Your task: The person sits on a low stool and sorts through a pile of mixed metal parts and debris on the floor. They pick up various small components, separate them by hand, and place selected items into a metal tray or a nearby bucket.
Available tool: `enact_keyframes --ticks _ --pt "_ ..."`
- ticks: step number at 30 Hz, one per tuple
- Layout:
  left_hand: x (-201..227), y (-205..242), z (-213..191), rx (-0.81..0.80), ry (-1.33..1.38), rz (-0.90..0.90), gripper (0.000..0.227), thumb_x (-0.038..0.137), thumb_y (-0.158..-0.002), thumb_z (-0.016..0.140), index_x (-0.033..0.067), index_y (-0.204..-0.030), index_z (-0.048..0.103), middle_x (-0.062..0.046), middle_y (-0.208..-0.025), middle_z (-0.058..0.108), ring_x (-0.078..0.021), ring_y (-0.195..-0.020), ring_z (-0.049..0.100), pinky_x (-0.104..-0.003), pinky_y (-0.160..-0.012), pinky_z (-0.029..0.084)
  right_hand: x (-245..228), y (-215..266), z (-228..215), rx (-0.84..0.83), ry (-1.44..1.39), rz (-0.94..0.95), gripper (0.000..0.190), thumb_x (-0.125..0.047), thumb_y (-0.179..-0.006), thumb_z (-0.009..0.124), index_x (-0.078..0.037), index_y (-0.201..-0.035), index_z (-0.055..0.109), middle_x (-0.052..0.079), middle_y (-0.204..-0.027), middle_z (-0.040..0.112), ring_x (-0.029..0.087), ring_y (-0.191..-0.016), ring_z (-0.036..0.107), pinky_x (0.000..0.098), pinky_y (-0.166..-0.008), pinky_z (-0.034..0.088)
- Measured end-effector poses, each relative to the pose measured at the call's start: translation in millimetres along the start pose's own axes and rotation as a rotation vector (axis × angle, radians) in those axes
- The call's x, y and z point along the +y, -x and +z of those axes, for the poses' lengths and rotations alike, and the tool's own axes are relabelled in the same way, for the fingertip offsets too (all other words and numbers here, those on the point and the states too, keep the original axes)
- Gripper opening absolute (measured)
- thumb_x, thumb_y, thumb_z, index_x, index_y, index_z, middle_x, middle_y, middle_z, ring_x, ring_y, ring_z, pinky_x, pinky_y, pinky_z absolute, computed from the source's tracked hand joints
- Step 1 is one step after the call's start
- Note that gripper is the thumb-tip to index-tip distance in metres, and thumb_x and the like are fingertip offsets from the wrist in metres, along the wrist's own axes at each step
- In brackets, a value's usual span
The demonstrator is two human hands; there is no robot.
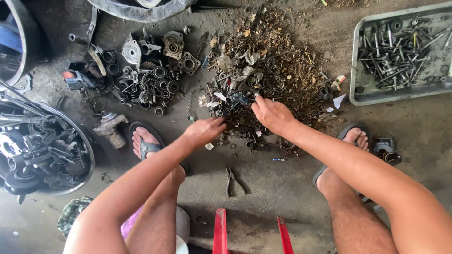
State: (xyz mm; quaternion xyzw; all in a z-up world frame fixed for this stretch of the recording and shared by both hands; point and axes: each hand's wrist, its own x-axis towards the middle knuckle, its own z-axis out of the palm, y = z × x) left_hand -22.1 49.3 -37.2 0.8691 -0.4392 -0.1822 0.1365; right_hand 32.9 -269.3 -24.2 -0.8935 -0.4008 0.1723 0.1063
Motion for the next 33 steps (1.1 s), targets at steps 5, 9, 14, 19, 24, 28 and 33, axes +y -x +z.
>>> enact_keyframes --ticks 5,9,14,19,24,28,33 --pt "1 25 -22 0.227 0.255 -0.101 0.029 0.016 -0.085 0.067 0.0104 -0.114 0.062 -0.014 -0.102 0.068 -0.0335 -0.101 0.07 -0.043 -0.083 0.06 10 7 36 -0.143 -0.154 0.091 0.025 -0.016 -0.092 0.072 0.0 -0.105 0.058 0.02 -0.116 0.057 0.029 -0.076 0.072 0.04 -0.054 0.063" --pt "1 29 -1 0.289 0.618 -0.537 0.039 0.015 -0.082 0.071 0.0037 -0.119 0.067 -0.024 -0.11 0.07 -0.044 -0.115 0.065 -0.052 -0.103 0.051 3 21 -19 -0.208 -0.683 0.342 0.031 -0.015 -0.099 0.063 0.005 -0.121 0.054 0.028 -0.115 0.059 0.042 -0.085 0.072 0.0543 -0.065 0.063" --pt "20 0 -35 0.085 0.508 -0.471 0.043 0.027 -0.081 0.076 0.0178 -0.123 0.067 -0.014 -0.115 0.071 -0.0388 -0.106 0.071 -0.053 -0.091 0.058 -12 17 -81 -0.156 -0.878 0.556 0.044 -0.009 -0.097 0.057 -0.008 -0.14 0.047 0.029 -0.116 0.067 0.048 -0.105 0.069 0.0614 -0.082 0.061" --pt "13 -4 31 0.002 0.058 -0.133 0.027 0.02 -0.091 0.06 0.0191 -0.118 0.06 -0.012 -0.124 0.064 -0.0322 -0.08 0.077 -0.045 -0.066 0.064 3 8 -19 -0.098 -0.746 0.528 0.03 -0.017 -0.093 0.056 -0.007 -0.122 0.057 0.026 -0.109 0.071 0.044 -0.104 0.071 0.0578 -0.084 0.059" --pt "9 5 18 -0.066 0.117 -0.098 0.025 0.012 -0.086 0.06 0.0089 -0.109 0.053 -0.012 -0.106 0.056 -0.0348 -0.07 0.074 -0.045 -0.061 0.064 6 5 -21 -0.174 -0.377 0.28 0.02 -0.021 -0.1 0.055 -0.01 -0.117 0.056 0.02 -0.103 0.072 0.036 -0.087 0.076 0.0493 -0.072 0.064" --pt "11 10 -11 -0.068 0.274 -0.163 0.043 0.019 -0.076 0.073 0.0058 -0.109 0.05 -0.018 -0.104 0.053 -0.0464 -0.066 0.07 -0.057 -0.06 0.06 9 6 -10 -0.205 -0.217 0.11 0.021 -0.015 -0.1 0.051 -0.005 -0.118 0.055 0.025 -0.102 0.07 0.041 -0.084 0.075 0.0531 -0.067 0.062" --pt "22 -14 -51 0.052 0.584 -0.318 0.049 0.028 -0.071 0.082 0.007 -0.108 0.059 -0.017 -0.099 0.06 -0.0463 -0.082 0.07 -0.055 -0.072 0.061 -3 19 -59 -0.234 -0.49 0.265 0.027 -0.028 -0.103 0.054 -0.003 -0.113 0.053 0.025 -0.098 0.07 0.042 -0.086 0.074 0.0555 -0.071 0.061"
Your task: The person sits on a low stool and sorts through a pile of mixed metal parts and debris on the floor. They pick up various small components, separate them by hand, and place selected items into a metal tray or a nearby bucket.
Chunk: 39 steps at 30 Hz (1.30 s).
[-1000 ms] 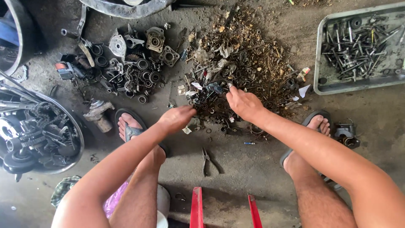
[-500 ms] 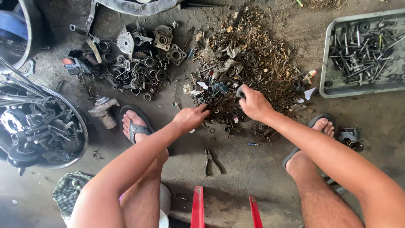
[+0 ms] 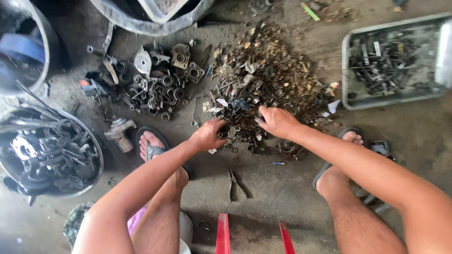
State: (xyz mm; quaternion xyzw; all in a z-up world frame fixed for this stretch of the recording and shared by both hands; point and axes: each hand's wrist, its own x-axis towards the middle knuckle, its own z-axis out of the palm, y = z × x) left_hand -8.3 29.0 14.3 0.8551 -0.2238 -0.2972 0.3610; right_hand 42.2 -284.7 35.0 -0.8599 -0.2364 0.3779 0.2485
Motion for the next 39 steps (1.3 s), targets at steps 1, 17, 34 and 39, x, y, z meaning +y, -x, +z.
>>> enact_keyframes --ticks 1,17,34,39 --pt "17 -10 -13 0.108 0.134 -0.018 0.045 0.024 -0.068 0.085 0.0039 -0.104 0.066 -0.019 -0.092 0.066 -0.0458 -0.089 0.071 -0.052 -0.079 0.06 -12 12 -22 -0.034 -0.205 0.077 0.031 -0.031 -0.104 0.053 -0.001 -0.112 0.054 0.027 -0.098 0.07 0.045 -0.09 0.073 0.0568 -0.075 0.059" --pt "286 -16 -172 0.094 1.076 -0.149 0.019 0.014 -0.074 0.056 0.0023 -0.086 0.064 -0.016 -0.061 0.052 -0.0127 -0.044 0.036 -0.021 -0.031 0.026 -104 212 -173 0.569 -1.362 0.22 0.023 -0.029 -0.084 0.069 -0.011 -0.097 0.067 0.024 -0.069 0.064 0.034 -0.047 0.062 0.043 -0.033 0.046" --pt "411 140 -121 0.596 1.247 -0.42 0.024 0.024 -0.097 0.065 0.0004 -0.098 0.066 -0.011 -0.084 0.061 -0.0184 -0.067 0.056 -0.027 -0.06 0.045 -194 306 -79 1.016 -1.768 0.328 0.03 -0.023 -0.091 0.078 0.002 -0.103 0.067 0.025 -0.09 0.07 0.036 -0.069 0.073 0.0532 -0.059 0.063" --pt "401 125 -102 0.508 1.389 -0.37 0.037 0.019 -0.099 0.059 -0.0056 -0.126 0.065 -0.027 -0.112 0.069 -0.0382 -0.1 0.068 -0.05 -0.092 0.054 -209 297 -92 0.694 -1.997 0.297 0.045 -0.049 -0.097 0.066 -0.008 -0.116 0.068 0.016 -0.109 0.075 0.029 -0.094 0.074 0.0424 -0.083 0.062"
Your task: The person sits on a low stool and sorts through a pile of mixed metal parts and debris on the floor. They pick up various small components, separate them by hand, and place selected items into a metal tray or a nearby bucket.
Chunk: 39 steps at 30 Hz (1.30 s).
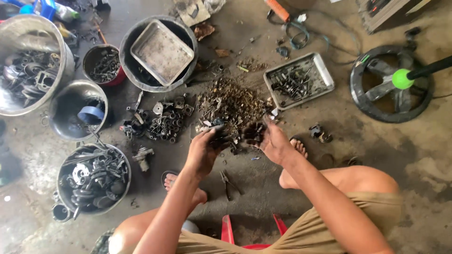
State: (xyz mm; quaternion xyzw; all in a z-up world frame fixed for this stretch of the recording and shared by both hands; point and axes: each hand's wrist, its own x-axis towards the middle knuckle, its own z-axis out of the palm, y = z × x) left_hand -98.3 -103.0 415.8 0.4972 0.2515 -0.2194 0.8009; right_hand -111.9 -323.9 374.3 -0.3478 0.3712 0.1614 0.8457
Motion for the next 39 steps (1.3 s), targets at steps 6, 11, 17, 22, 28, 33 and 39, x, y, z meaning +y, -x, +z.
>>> enact_keyframes --ticks 6,11,17,22,28,33,39 --pt "-5 -15 12 -0.108 0.119 -0.084 0.05 0.026 -0.1 0.049 -0.0062 -0.137 0.06 -0.033 -0.13 0.064 -0.0459 -0.124 0.061 -0.057 -0.11 0.044 -1 -3 15 0.015 -0.052 0.119 0.066 -0.062 -0.091 0.066 -0.006 -0.125 0.061 0.015 -0.11 0.073 0.029 -0.101 0.071 0.0422 -0.092 0.058" --pt "1 -19 25 -0.168 0.209 -0.103 0.058 0.032 -0.097 0.047 -0.0043 -0.141 0.06 -0.026 -0.134 0.065 -0.0391 -0.128 0.059 -0.055 -0.114 0.04 8 -24 13 -0.055 -0.093 0.086 0.055 -0.058 -0.097 0.06 -0.011 -0.127 0.066 0.017 -0.12 0.073 0.034 -0.11 0.07 0.0485 -0.098 0.055" --pt "-17 -31 29 -0.218 -0.111 0.203 0.071 -0.011 -0.071 0.049 -0.006 -0.141 0.059 -0.02 -0.122 0.069 -0.0246 -0.111 0.064 -0.034 -0.096 0.055 15 -52 11 -0.099 -0.1 0.018 0.049 -0.045 -0.105 0.049 -0.01 -0.139 0.051 0.026 -0.136 0.064 0.04 -0.125 0.062 0.0529 -0.112 0.045" --pt "-29 -39 21 -0.137 -0.911 0.682 0.062 -0.001 -0.074 0.08 0.0091 -0.134 0.067 -0.016 -0.12 0.075 -0.0371 -0.116 0.068 -0.047 -0.095 0.056 36 -86 -11 -0.134 -0.117 -0.018 0.034 -0.031 -0.108 0.049 -0.008 -0.133 0.054 0.019 -0.124 0.068 0.033 -0.11 0.067 0.0458 -0.099 0.054" --pt "-30 -48 14 -0.011 -1.124 0.963 0.044 0.009 -0.082 0.081 0.0161 -0.124 0.072 -0.007 -0.114 0.075 -0.0287 -0.105 0.074 -0.039 -0.091 0.059 32 -69 5 -0.186 -0.167 0.027 0.032 -0.035 -0.109 0.047 -0.009 -0.123 0.059 0.018 -0.112 0.071 0.031 -0.099 0.071 0.0443 -0.088 0.061" --pt "-18 -44 21 -0.17 -1.165 0.946 0.04 0.007 -0.079 0.082 0.0149 -0.117 0.073 -0.006 -0.111 0.074 -0.0295 -0.105 0.073 -0.039 -0.092 0.059 22 -54 13 -0.212 -0.186 0.029 0.038 -0.038 -0.108 0.049 -0.005 -0.122 0.061 0.018 -0.11 0.07 0.031 -0.097 0.072 0.0431 -0.087 0.061" --pt "-9 -37 26 -0.248 -1.221 0.983 0.037 0.0 -0.086 0.071 0.0105 -0.121 0.069 -0.013 -0.115 0.071 -0.0358 -0.109 0.071 -0.041 -0.092 0.059 21 -56 11 -0.192 -0.179 0.027 0.037 -0.039 -0.108 0.052 -0.005 -0.115 0.064 0.015 -0.103 0.072 0.028 -0.093 0.073 0.0409 -0.085 0.06"
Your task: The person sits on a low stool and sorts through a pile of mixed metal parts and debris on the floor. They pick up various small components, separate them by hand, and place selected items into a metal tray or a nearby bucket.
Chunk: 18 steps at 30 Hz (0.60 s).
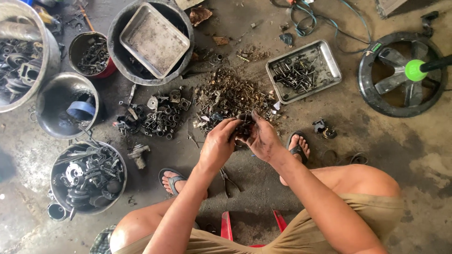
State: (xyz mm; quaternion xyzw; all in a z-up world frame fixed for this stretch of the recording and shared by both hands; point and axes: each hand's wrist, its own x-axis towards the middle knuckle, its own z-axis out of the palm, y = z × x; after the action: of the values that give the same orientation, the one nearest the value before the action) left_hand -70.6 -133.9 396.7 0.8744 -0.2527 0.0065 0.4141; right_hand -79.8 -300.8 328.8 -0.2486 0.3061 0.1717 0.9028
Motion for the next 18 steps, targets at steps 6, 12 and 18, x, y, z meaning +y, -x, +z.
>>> enact_keyframes --ticks 6,12,18 --pt "15 -5 6 -0.091 -0.042 0.215 0.049 0.001 -0.083 0.074 0.0078 -0.13 0.064 -0.024 -0.128 0.062 -0.0459 -0.12 0.063 -0.051 -0.101 0.054 24 -24 -34 0.004 0.026 -0.006 0.027 -0.036 -0.107 0.054 -0.01 -0.107 0.063 0.006 -0.092 0.074 0.016 -0.082 0.072 0.0261 -0.074 0.053" --pt "8 -7 18 -0.121 -0.132 0.302 0.053 0.005 -0.083 0.076 0.0066 -0.133 0.06 -0.027 -0.133 0.058 -0.0458 -0.123 0.061 -0.051 -0.106 0.05 17 -44 -65 0.058 0.78 -0.176 0.034 -0.015 -0.094 0.064 -0.003 -0.126 0.064 0.018 -0.116 0.07 0.031 -0.109 0.062 0.0321 -0.106 0.04" --pt "-28 8 41 -0.152 -0.27 0.281 0.055 -0.003 -0.074 0.072 0.0097 -0.127 0.061 -0.023 -0.122 0.061 -0.0418 -0.098 0.07 -0.049 -0.081 0.06 -38 -168 -171 0.544 0.462 -0.355 0.031 -0.013 -0.079 0.083 -0.001 -0.103 0.068 0.015 -0.09 0.071 0.03 -0.076 0.067 0.0448 -0.067 0.057"
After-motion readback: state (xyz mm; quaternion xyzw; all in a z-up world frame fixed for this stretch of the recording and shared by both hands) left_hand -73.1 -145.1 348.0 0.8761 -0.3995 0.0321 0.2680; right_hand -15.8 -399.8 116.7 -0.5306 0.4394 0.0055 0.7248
